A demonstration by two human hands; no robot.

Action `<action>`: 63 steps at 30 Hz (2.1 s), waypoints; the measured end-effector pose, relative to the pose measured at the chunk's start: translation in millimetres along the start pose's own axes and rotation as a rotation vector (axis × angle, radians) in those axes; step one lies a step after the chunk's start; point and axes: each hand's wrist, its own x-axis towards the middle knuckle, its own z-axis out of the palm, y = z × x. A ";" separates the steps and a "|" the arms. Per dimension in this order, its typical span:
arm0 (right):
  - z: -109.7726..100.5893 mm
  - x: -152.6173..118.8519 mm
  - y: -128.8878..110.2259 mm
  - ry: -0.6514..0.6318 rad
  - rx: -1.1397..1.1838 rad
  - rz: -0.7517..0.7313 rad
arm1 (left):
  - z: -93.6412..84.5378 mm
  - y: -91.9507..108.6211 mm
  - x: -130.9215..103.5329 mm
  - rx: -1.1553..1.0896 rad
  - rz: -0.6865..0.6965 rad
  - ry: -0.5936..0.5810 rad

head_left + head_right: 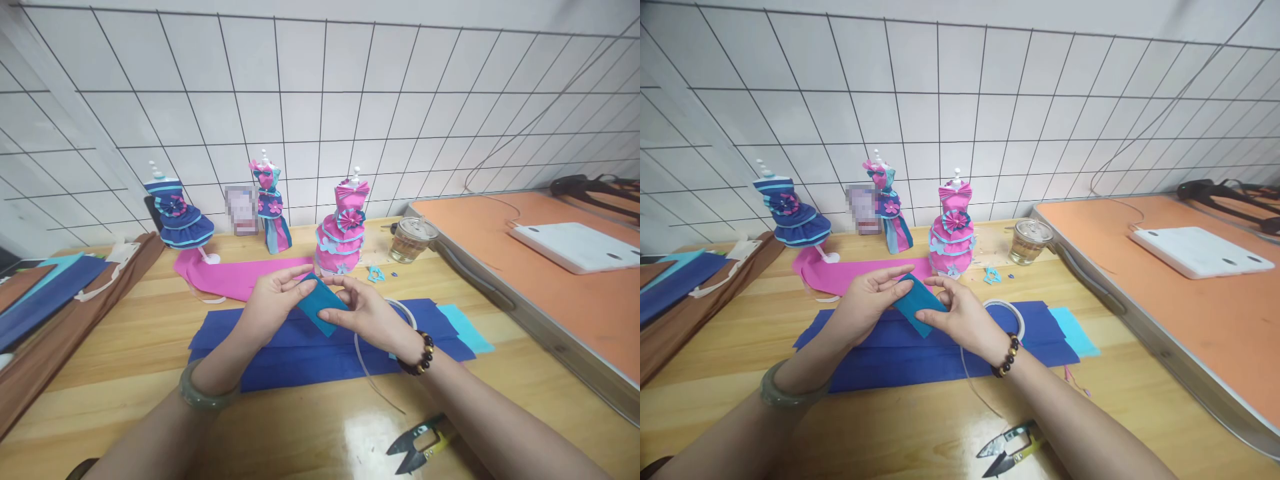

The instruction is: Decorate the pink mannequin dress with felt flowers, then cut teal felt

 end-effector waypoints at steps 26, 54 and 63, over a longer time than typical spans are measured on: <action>-2.5 1.0 -8.5 -0.056 -0.068 0.053 | -1.8 -6.1 2.4 0.242 0.136 0.047; -5.2 1.9 -3.8 -0.127 0.051 0.090 | -9.6 -7.7 3.7 0.287 0.178 -0.030; 1.0 2.4 -9.1 0.014 0.221 -0.030 | -2.7 -12.3 4.6 0.006 0.030 -0.093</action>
